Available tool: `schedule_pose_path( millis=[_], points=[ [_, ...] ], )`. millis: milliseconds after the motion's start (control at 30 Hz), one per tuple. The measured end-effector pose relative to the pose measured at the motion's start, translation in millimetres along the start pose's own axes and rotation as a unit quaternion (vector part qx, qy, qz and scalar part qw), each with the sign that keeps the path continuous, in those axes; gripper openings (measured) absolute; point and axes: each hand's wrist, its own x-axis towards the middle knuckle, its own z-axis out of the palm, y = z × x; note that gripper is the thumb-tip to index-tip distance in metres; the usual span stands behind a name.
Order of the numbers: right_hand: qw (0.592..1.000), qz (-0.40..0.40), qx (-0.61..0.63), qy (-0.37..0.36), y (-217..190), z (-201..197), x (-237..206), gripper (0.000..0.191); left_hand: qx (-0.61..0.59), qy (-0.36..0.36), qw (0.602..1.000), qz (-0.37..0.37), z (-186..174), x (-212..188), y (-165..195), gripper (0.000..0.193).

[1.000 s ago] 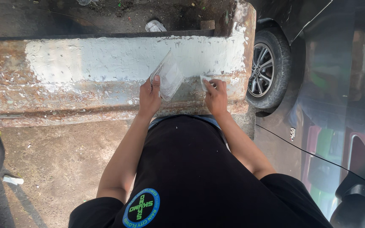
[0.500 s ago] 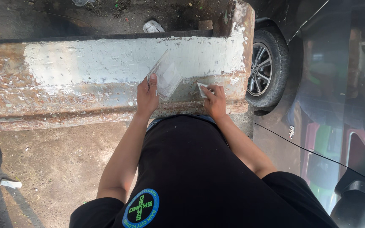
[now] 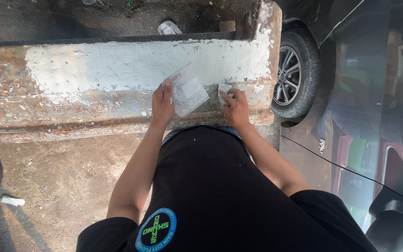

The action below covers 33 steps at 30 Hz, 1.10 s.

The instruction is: The person uses a putty knife to spread white plaster from a plastic container onto a long concrete ledge. They repeatedly scoop plaster and smooth it along the surface, working from left to right.

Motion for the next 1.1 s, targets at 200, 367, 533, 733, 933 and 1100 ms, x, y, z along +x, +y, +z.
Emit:
schedule_pose_path(
  millis=[200,367,533,733,933,1100],
  points=[
    [0.984,0.107,0.125,0.068,-19,-10,12,0.043,0.011,0.003,1.0,0.009,4,-2,-3,0.066],
    [0.976,0.083,0.199,0.039,-46,-19,34,0.043,-0.001,-0.016,1.0,0.023,20,-4,-2,0.064],
    [0.987,-0.045,0.156,-0.021,-70,-28,29,0.043,0.045,-0.01,0.999,0.006,41,-8,-7,0.064],
    [0.952,0.102,0.288,-0.038,-54,-45,29,0.026,-0.006,0.023,1.0,-0.003,47,-14,0,0.06],
    [0.874,0.299,0.383,0.006,-33,-23,56,0.026,-0.049,0.131,0.99,0.004,29,-46,-9,0.058],
    [0.803,0.276,0.523,-0.066,-54,22,61,0.02,-0.125,0.239,0.963,-0.017,3,-87,-48,0.06]
  ],
)
